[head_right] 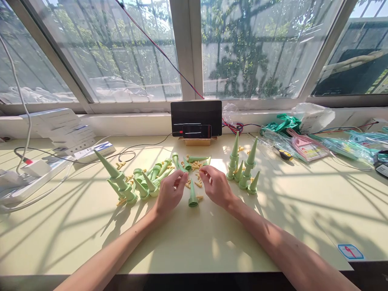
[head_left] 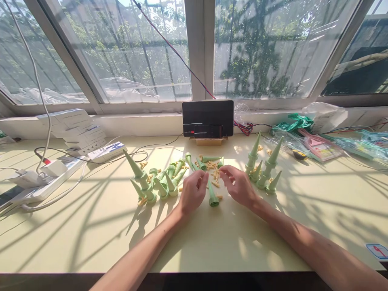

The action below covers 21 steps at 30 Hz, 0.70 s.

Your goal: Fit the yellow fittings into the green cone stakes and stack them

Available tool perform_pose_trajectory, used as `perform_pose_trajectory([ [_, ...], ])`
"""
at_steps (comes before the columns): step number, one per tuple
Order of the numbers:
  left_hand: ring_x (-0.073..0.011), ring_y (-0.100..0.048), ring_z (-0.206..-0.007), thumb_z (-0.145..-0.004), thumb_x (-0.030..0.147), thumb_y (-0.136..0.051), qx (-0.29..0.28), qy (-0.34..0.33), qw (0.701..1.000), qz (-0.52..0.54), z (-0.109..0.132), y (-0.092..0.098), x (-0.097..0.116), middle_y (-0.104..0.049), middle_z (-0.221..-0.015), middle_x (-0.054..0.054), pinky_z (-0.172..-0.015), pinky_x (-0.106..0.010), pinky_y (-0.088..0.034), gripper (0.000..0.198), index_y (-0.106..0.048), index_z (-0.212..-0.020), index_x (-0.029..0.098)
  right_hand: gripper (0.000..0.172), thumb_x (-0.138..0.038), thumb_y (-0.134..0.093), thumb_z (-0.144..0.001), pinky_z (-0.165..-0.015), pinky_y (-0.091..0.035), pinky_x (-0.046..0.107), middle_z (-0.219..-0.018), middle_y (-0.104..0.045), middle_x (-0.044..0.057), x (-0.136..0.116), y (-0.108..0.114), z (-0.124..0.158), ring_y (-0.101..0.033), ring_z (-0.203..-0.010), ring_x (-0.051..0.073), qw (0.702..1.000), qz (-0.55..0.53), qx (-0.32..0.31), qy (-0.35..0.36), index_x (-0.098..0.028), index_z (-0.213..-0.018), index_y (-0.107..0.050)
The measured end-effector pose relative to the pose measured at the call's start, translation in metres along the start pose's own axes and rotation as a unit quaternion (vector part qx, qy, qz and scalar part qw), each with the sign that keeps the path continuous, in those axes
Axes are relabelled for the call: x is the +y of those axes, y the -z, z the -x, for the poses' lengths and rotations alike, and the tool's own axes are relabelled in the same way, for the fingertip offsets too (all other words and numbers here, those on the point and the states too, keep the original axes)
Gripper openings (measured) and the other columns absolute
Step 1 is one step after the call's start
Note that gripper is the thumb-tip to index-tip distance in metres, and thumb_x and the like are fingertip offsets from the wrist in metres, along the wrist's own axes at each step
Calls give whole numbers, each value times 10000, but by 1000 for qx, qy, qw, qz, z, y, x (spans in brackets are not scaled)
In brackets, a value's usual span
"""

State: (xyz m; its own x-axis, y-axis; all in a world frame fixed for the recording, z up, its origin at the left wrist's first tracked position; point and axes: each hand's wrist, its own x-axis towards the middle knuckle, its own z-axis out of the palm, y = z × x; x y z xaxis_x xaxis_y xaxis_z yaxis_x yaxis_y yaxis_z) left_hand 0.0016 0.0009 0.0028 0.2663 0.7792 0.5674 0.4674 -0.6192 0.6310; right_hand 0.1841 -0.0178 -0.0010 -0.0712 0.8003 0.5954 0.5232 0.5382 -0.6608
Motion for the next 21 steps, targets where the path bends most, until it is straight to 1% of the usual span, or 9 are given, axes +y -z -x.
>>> perform_pose_trajectory([
  [3,-110,-378,-547,-998,359,-405,12,-17,1000,-12,-2,1,0,-414,-590,14,-542,-266,-313,448,-369,-584,189,229,-353,-468,-990,-568,-505,281,-862,-678,78,1,3,-2,-607,-669,167,999,-6,16,-37,-176,-1009,-612],
  [5,-107,-367,-538,-993,362,-413,12,-22,1000,-9,-2,0,1,-401,-576,16,-537,-265,-304,466,-361,-564,187,243,-369,-465,-989,-549,-499,277,-856,-676,79,1,4,-3,-603,-645,163,999,-10,17,-50,-174,-1016,-609],
  [7,-95,-367,-506,-975,361,-453,-3,-3,1000,17,-1,0,2,-424,-581,33,-512,-250,-302,367,-457,-650,190,250,-373,-460,-991,-547,-499,275,-839,-669,74,0,4,-3,-593,-622,156,998,-10,13,-54,-173,-1012,-608],
  [9,-85,-362,-469,-950,353,-498,-27,19,998,45,1,0,3,-446,-580,58,-486,-233,-299,201,-543,-831,197,255,-378,-456,-992,-550,-502,274,-828,-664,72,0,4,-2,-593,-623,156,999,-11,10,-53,-173,-1006,-608],
  [10,-82,-355,-456,-940,347,-514,-39,23,998,49,1,0,4,-443,-567,69,-480,-228,-294,162,-559,-890,199,257,-382,-457,-991,-552,-504,274,-825,-662,72,0,3,-2,-598,-634,160,999,-12,8,-52,-174,-1001,-607],
  [11,-81,-343,-450,-932,342,-522,-50,21,998,44,2,0,5,-427,-543,76,-479,-226,-286,155,-572,-899,199,258,-388,-459,-990,-551,-505,273,-821,-661,72,0,2,-2,-602,-644,164,999,-13,8,-50,-177,-995,-606],
  [14,-82,-312,-454,-926,360,-523,-95,6,995,5,3,2,7,-366,-475,77,-484,-230,-261,244,-615,-778,189,253,-400,-468,-984,-547,-506,269,-832,-661,70,-1,2,-2,-609,-668,169,999,-15,10,-46,-186,-971,-603],
  [17,-78,-302,-437,-913,405,-537,-137,9,990,-17,4,3,10,-348,-445,77,-483,-231,-258,302,-674,-764,181,241,-392,-476,-979,-559,-516,268,-863,-668,70,-2,2,-2,-610,-683,167,999,-13,9,-42,-189,-958,-605],
  [21,-76,-347,-419,-875,453,-583,-150,9,988,-24,3,3,10,-388,-429,72,-480,-222,-278,319,-705,-768,178,232,-379,-478,-975,-563,-522,272,-883,-673,73,-3,2,-2,-602,-674,162,999,-6,10,-36,-188,-957,-607],
])
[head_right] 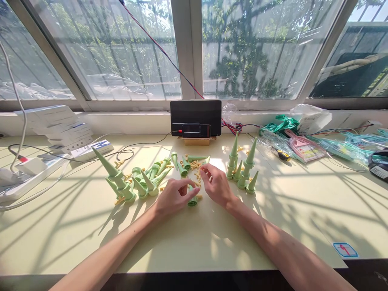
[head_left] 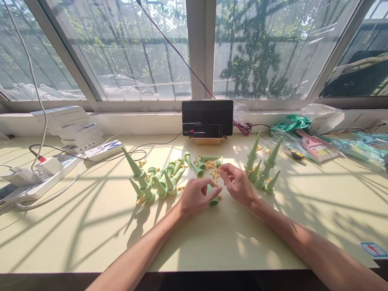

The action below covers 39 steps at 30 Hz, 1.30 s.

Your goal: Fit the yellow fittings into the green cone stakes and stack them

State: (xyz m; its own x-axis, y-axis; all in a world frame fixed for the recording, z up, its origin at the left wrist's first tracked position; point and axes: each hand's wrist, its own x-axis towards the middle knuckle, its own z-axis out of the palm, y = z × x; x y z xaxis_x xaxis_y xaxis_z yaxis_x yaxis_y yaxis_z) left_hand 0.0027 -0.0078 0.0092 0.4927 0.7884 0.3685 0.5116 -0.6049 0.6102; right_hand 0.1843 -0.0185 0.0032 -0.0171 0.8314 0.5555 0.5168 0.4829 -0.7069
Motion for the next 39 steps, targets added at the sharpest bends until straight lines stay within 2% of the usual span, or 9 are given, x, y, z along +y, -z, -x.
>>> perform_pose_trajectory([
  [7,-89,-435,-447,-822,458,-638,-28,8,999,-43,-1,-1,-1,-492,-466,52,-511,-226,-318,284,-705,-783,185,212,-364,-493,-965,-557,-509,270,-884,-673,72,1,-2,0,-597,-670,162,1000,5,2,-1,-185,-955,-607],
  [14,-88,-430,-452,-802,391,-648,-52,5,997,-53,-1,-2,-1,-480,-452,53,-508,-223,-305,231,-667,-716,178,191,-346,-495,-967,-545,-492,259,-868,-664,62,4,-4,0,-583,-658,154,1000,4,1,4,-189,-951,-603],
  [23,-93,-444,-489,-796,348,-636,-78,10,995,-58,-1,0,1,-475,-478,55,-535,-222,-320,180,-646,-751,174,178,-338,-502,-965,-561,-480,254,-888,-664,51,6,-5,0,-582,-677,152,1000,-2,-3,4,-192,-946,-603],
  [32,-102,-465,-524,-845,351,-600,-58,-6,997,-60,-1,1,1,-529,-567,40,-560,-230,-338,185,-676,-882,186,173,-338,-510,-957,-576,-489,266,-878,-669,48,6,-6,0,-585,-660,152,1000,2,-3,-1,-195,-933,-606],
  [39,-103,-487,-558,-903,324,-548,-12,-28,999,-37,0,-2,-7,-593,-708,15,-595,-244,-389,236,-668,-1062,198,169,-330,-516,-954,-578,-480,255,-874,-669,45,5,-6,0,-603,-689,156,1000,-6,-8,-3,-192,-925,-608],
])
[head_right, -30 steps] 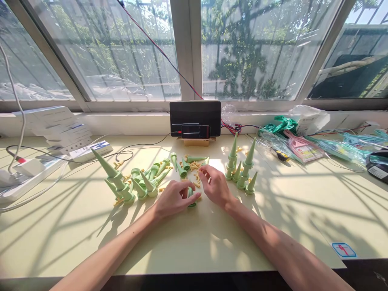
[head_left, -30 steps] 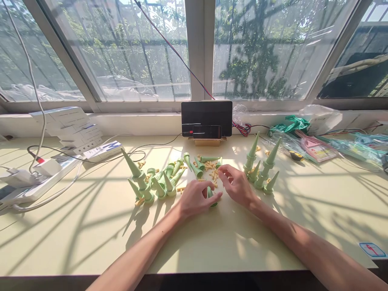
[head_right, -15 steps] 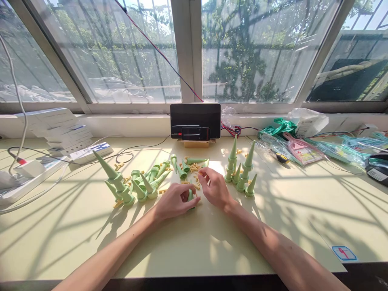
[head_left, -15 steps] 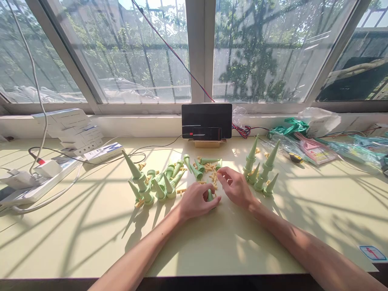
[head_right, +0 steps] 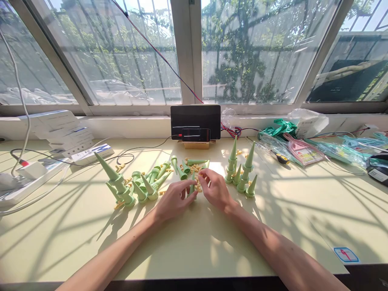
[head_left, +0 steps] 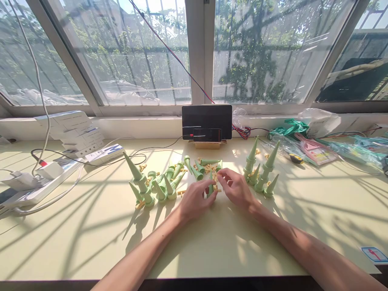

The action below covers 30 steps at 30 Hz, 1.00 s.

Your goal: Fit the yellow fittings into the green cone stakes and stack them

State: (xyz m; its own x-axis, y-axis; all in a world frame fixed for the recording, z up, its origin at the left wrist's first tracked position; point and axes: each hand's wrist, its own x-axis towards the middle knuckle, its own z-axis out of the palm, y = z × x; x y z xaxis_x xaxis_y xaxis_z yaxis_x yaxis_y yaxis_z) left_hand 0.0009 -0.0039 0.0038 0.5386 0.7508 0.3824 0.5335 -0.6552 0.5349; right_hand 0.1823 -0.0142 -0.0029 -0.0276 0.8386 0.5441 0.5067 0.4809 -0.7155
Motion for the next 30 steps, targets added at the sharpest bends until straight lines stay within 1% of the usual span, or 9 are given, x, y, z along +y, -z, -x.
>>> perform_pose_trajectory([
  [5,-103,-532,-597,-922,290,-537,36,7,999,33,0,0,0,-629,-822,-9,-607,-246,-439,241,-664,-1113,216,165,-327,-519,-954,-586,-484,261,-869,-670,45,-1,-1,1,-599,-678,156,1000,-1,-2,-3,-195,-928,-614],
  [9,-123,-590,-700,-918,243,-540,69,13,996,53,-1,0,2,-650,-884,-28,-612,-237,-465,199,-680,-1057,219,173,-337,-513,-957,-597,-495,272,-878,-678,51,-2,-1,1,-612,-691,167,1000,2,-5,-9,-204,-933,-620],
  [12,-124,-596,-712,-917,228,-542,66,16,996,60,-2,0,2,-650,-868,-27,-615,-234,-477,170,-686,-1005,215,181,-344,-506,-961,-613,-511,282,-878,-684,56,-2,-1,1,-631,-713,177,1000,-4,-17,-15,-210,-924,-622],
  [16,-125,-599,-717,-922,224,-537,67,12,996,65,-2,0,1,-651,-864,-29,-620,-235,-487,172,-692,-996,220,206,-370,-495,-969,-631,-535,301,-877,-680,68,-2,-1,1,-649,-730,189,999,-29,-31,-23,-210,-920,-616],
  [22,-117,-592,-700,-931,233,-526,55,1,997,55,-2,-1,-1,-629,-869,-27,-607,-232,-485,224,-699,-1072,246,226,-414,-501,-967,-535,-518,309,-775,-648,56,-2,-2,2,-607,-590,178,995,-65,-49,-49,-223,-903,-605],
  [25,-117,-597,-698,-929,247,-531,56,3,997,48,-2,-2,-3,-621,-862,-23,-602,-231,-480,207,-694,-1058,245,236,-425,-488,-973,-523,-515,322,-731,-621,39,-2,-3,2,-582,-538,170,993,-85,-57,-53,-229,-907,-600],
  [28,-123,-610,-688,-919,266,-543,67,15,996,48,-2,-4,-5,-637,-866,-24,-594,-237,-476,202,-653,-1084,229,244,-434,-482,-976,-508,-508,331,-708,-604,32,-1,-3,2,-563,-504,166,993,-91,-58,-48,-232,-907,-599],
  [30,-121,-612,-645,-911,283,-548,72,35,995,64,-2,-4,-5,-654,-864,-18,-574,-239,-469,242,-588,-1142,223,236,-429,-483,-976,-506,-508,333,-718,-607,36,-1,-4,2,-565,-512,168,993,-91,-56,-45,-235,-903,-596],
])
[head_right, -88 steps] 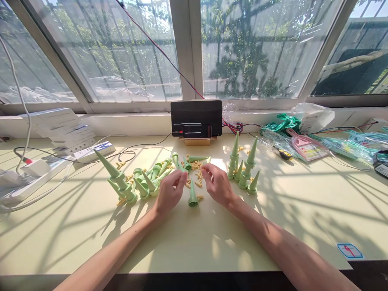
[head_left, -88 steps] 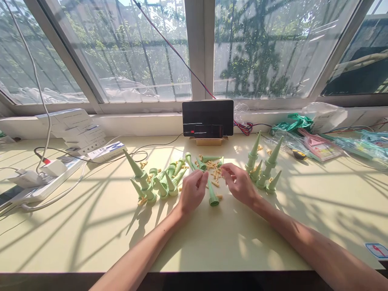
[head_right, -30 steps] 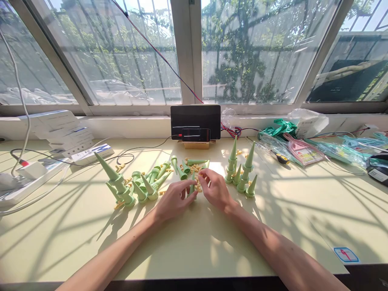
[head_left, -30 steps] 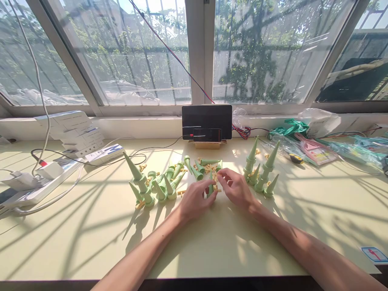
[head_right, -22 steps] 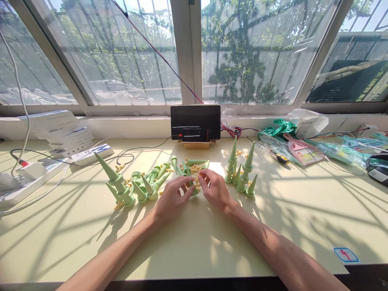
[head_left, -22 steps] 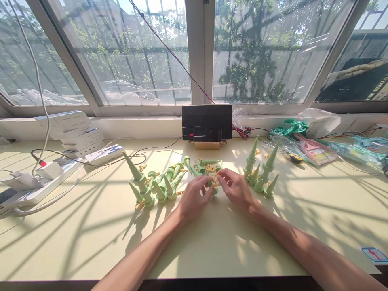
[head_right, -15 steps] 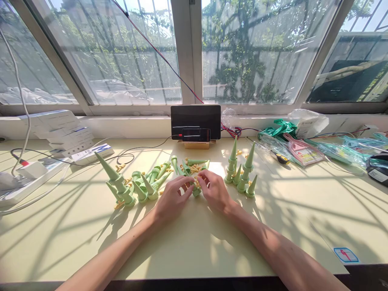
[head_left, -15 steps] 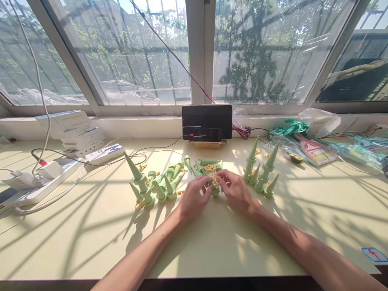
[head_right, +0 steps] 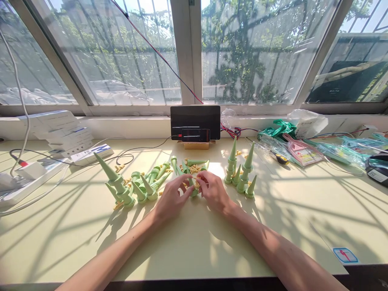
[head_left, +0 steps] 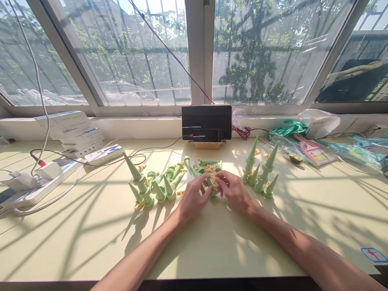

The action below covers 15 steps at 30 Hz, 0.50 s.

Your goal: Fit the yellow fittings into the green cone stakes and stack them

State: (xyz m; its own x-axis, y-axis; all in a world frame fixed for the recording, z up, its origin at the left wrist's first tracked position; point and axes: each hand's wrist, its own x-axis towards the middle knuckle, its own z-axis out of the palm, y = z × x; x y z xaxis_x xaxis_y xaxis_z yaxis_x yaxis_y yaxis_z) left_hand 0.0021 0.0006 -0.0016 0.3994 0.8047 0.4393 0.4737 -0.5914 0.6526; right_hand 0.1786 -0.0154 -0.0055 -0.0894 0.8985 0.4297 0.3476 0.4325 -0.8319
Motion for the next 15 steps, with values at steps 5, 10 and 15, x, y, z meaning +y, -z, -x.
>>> perform_pose_trajectory([
  [5,-114,-608,-545,-897,367,-569,6,87,993,75,0,0,6,-669,-853,0,-504,-223,-442,351,-429,-1189,230,211,-407,-504,-965,-508,-527,311,-771,-636,43,-1,-2,1,-590,-531,156,1000,-11,9,-1,-224,-911,-596],
  [10,-86,-538,-441,-880,455,-594,-2,130,981,146,0,0,8,-649,-851,-7,-419,-211,-391,440,-430,-1214,220,248,-434,-521,-954,-494,-522,287,-765,-623,33,-2,-5,1,-604,-549,148,999,-41,22,-5,-198,-924,-591],
  [15,-112,-601,-598,-901,459,-570,-32,84,986,142,-2,1,7,-661,-848,-20,-499,-218,-438,297,-548,-1036,195,239,-417,-543,-953,-498,-527,282,-780,-596,22,-2,-6,1,-597,-550,132,998,-63,28,7,-187,-913,-591],
])
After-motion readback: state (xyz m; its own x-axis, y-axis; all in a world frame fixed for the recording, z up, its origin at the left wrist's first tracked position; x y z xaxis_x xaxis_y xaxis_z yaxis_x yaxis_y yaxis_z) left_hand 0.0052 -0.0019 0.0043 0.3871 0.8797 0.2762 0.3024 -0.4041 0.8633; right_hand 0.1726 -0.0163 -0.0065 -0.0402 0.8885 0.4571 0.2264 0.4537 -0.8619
